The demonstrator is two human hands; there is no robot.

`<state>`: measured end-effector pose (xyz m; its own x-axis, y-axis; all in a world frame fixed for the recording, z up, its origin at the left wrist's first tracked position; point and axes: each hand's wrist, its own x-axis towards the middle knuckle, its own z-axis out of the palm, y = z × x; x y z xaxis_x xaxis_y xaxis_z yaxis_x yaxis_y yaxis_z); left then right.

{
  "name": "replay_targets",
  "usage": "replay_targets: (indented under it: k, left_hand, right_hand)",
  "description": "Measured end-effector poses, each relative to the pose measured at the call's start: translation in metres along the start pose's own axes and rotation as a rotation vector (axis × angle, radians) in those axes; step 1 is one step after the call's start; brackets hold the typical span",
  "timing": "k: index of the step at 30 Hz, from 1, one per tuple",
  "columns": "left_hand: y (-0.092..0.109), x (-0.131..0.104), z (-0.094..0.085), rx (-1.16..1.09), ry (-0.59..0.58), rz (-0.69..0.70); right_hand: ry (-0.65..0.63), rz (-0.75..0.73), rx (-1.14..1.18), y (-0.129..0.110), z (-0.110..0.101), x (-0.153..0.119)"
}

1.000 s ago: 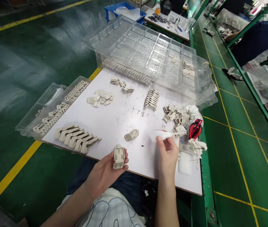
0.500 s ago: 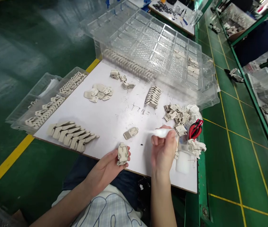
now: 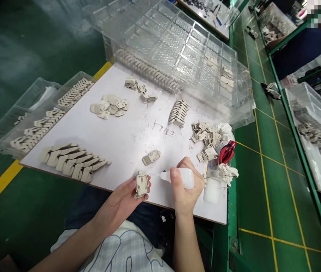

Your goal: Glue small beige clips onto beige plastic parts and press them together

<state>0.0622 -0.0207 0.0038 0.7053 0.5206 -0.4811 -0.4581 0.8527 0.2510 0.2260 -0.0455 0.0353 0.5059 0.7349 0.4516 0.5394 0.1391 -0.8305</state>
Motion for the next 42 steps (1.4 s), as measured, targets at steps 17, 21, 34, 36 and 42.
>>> replay_targets:
  k: [17,21,34,36,42]
  left_hand:
    - [0.001,-0.001,0.000,0.017,-0.021,0.001]
    - [0.000,-0.001,-0.001,0.017,-0.018,0.001]
    - [-0.002,0.000,-0.003,0.014,-0.043,0.006]
    - [-0.002,0.000,-0.003,0.013,-0.042,0.006]
    - [-0.002,0.000,-0.003,0.015,-0.038,0.004]
  right_hand:
    - [0.107,0.033,0.058,-0.001,0.007,-0.004]
    - [0.110,0.051,0.049,-0.001,0.010,-0.004]
    - [0.095,0.081,0.032,-0.002,0.018,-0.006]
    - [0.097,0.091,0.018,-0.003,0.018,-0.006]
    - [0.083,0.062,0.019,-0.004,0.018,-0.006]
